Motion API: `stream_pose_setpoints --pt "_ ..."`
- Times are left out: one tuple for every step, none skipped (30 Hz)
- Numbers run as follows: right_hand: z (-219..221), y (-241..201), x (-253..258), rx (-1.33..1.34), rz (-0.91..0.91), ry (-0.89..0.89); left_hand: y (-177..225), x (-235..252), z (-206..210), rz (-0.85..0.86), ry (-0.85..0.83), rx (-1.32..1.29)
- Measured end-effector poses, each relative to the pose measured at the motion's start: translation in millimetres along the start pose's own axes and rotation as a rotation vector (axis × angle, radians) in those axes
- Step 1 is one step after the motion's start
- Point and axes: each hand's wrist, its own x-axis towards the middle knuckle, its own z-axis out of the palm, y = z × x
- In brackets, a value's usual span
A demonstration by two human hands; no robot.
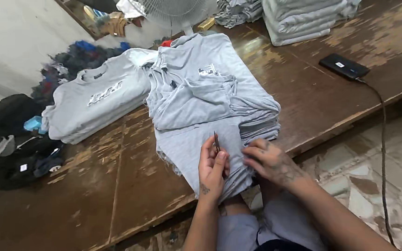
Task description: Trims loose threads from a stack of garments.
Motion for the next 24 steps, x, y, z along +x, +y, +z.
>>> stream_pose_setpoints --pt "9 7 -1 0.006 -0.014 0.006 1 0 -2 0.002 -0.023 0.05" --pt "13 12 -4 0.016 -0.034 0.033 3 0 -4 0.012 -0.05 0.121" --pt "13 15 -7 0.029 -0.045 0.064 4 0 -6 0.039 -0.083 0.22" --pt "9 15 -11 0.056 -0.037 0.085 6 -1 -9 0.08 -0.124 0.334" --pt "4 14 -14 0.08 -0.025 0.091 8 -1 -12 0.118 -0.168 0.452" --pt "-1 14 -18 0.085 -0.023 0.083 8 -2 -15 0.151 -0.222 0.556" --pt "-4 13 -21 0.083 -0.03 0.073 8 -4 -18 0.193 -0.273 0.651" --pt "-7 13 -24 0.083 -0.037 0.065 8 -5 -21 0.239 -0.324 0.735" --pt "-9 12 -25 0.084 -0.042 0.065 9 -5 -23 0.278 -0.373 0.799" --pt "-11 11 -26 0.086 -0.044 0.073 11 -6 -24 0.303 -0.414 0.839" --pt "-12 10 -26 0.095 -0.045 0.086 13 -6 -24 0.317 -0.443 0.868" --pt "-13 8 -26 0.111 -0.045 0.102 14 -7 -24 0.329 -0.458 0.896" --pt "-14 7 -26 0.131 -0.05 0.118 15 -8 -24 0.341 -0.456 0.925" --pt "-15 4 -26 0.151 -0.058 0.129 15 -9 -24 0.357 -0.435 0.954" --pt "-17 2 -26 0.168 -0.069 0.13 15 -10 -25 0.373 -0.404 0.979" --pt "-19 -1 -26 0.181 -0.083 0.118 15 -10 -26 0.382 -0.381 0.986" --pt "-22 -3 -27 0.19 -0.1 0.099 16 -10 -28 0.38 -0.365 0.972" --pt "-24 -3 -26 0.194 -0.116 0.08 17 -9 -29 0.366 -0.353 0.934" --pt "-25 -2 -25 0.195 -0.125 0.072 18 -9 -29 0.342 -0.334 0.879" --pt "-25 0 -22 0.184 -0.122 0.066 19 -8 -28 0.316 -0.304 0.812" --pt "-25 1 -17 0.159 -0.096 0.051 18 -8 -26 0.289 -0.266 0.737" --pt "-25 1 -13 0.137 -0.052 0.031 17 -7 -24 0.257 -0.232 0.663" --pt "-22 1 -8 0.126 -0.013 0.02 15 -6 -20 0.223 -0.207 0.597" --pt "-17 2 -3 0.131 0.011 0.024 12 -5 -18 0.188 -0.189 0.553"
